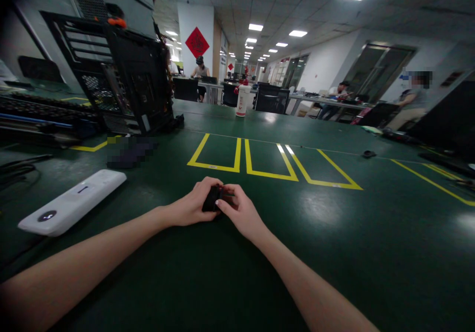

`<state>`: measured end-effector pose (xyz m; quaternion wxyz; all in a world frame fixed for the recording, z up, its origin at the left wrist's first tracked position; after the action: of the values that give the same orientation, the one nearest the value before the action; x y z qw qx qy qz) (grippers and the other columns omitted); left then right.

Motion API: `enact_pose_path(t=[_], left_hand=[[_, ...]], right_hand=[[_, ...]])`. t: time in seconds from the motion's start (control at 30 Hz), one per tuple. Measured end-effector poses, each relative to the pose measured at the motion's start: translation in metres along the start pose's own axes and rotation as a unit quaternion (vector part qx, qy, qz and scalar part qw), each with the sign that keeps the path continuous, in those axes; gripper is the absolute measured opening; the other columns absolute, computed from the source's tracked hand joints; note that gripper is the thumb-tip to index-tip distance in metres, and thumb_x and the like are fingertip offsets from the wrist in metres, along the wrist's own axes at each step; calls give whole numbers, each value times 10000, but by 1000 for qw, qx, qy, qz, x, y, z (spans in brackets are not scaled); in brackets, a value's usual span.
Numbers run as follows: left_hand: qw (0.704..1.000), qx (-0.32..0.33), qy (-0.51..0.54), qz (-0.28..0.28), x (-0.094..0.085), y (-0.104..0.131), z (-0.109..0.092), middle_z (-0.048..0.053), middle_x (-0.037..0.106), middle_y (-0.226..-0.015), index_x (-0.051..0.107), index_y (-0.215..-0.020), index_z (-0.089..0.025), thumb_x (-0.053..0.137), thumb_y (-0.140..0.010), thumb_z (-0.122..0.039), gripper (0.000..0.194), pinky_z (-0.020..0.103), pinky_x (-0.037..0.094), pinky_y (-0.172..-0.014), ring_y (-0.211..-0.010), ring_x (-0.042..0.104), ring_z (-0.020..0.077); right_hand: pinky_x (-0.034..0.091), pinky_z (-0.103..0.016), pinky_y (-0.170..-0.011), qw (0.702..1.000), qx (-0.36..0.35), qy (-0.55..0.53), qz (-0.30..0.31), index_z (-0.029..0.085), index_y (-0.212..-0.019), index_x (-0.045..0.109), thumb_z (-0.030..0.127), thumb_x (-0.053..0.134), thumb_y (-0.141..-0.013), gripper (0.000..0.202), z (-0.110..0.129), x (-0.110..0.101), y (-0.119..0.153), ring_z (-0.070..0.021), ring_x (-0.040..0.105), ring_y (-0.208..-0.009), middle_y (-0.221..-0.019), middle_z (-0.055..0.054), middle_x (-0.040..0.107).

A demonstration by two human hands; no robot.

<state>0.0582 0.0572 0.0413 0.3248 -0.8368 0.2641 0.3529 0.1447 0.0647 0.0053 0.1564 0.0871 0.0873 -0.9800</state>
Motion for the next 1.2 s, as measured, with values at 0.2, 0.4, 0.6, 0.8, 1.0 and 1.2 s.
enact_pose_path(t=[0.2,0.4,0.6,0.8,1.0,1.2], left_hand=[[1000,-1,0,7,1,0,0,81,402,-1091,300,-1137,-199,590,-685,-209,537,409,363,-897,-997,433,224],[1000,1,-1,2,0,0,0,84,401,-1097,298,-1140,-207,583,-696,-220,528,410,366,-890,-997,437,226],[1000,-9,9,8,0,0,1,75,412,-1089,303,-1129,-218,577,-702,-223,507,407,378,-870,-975,454,221],[1000,-15,6,10,1,0,2,86,402,-1111,300,-1135,-217,583,-694,-230,525,428,376,-868,-996,446,240],[1000,-8,-4,2,1,0,2,85,404,-1100,300,-1135,-203,590,-695,-233,528,417,368,-886,-995,444,229],[1000,-3,-6,10,2,-1,0,87,405,-1095,296,-1141,-198,576,-703,-225,520,418,361,-893,-998,439,227]], right_hand=[[458,-327,-852,998,-8,-46,44,246,-961,446,192,582,-732,272,3,6,3,-161,537,-1001,-1014,-4,513],[486,-298,-772,999,-14,-34,10,235,-910,469,227,551,-756,175,-1,2,0,-149,566,-915,-948,4,515],[447,-356,-867,1000,12,-4,12,233,-1039,452,251,541,-760,293,-1,1,0,-169,531,-990,-1070,-32,501],[459,-335,-846,998,-4,-50,42,240,-959,466,233,589,-722,267,2,6,2,-150,554,-932,-997,-6,516],[475,-301,-782,999,-11,-43,9,233,-930,482,249,559,-747,200,0,1,-2,-143,559,-896,-954,-3,520],[432,-359,-873,999,8,-28,15,233,-1020,466,263,557,-748,288,-3,1,-1,-164,537,-974,-1048,-28,518]])
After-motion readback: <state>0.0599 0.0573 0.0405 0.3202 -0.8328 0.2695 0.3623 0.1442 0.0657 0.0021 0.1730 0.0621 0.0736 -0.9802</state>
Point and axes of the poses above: each hand's wrist, its own y-axis away from the middle knuckle, its own x-axis out of the palm, z = x × y, the point moved 9 cm from there along -y, towards the middle knuckle
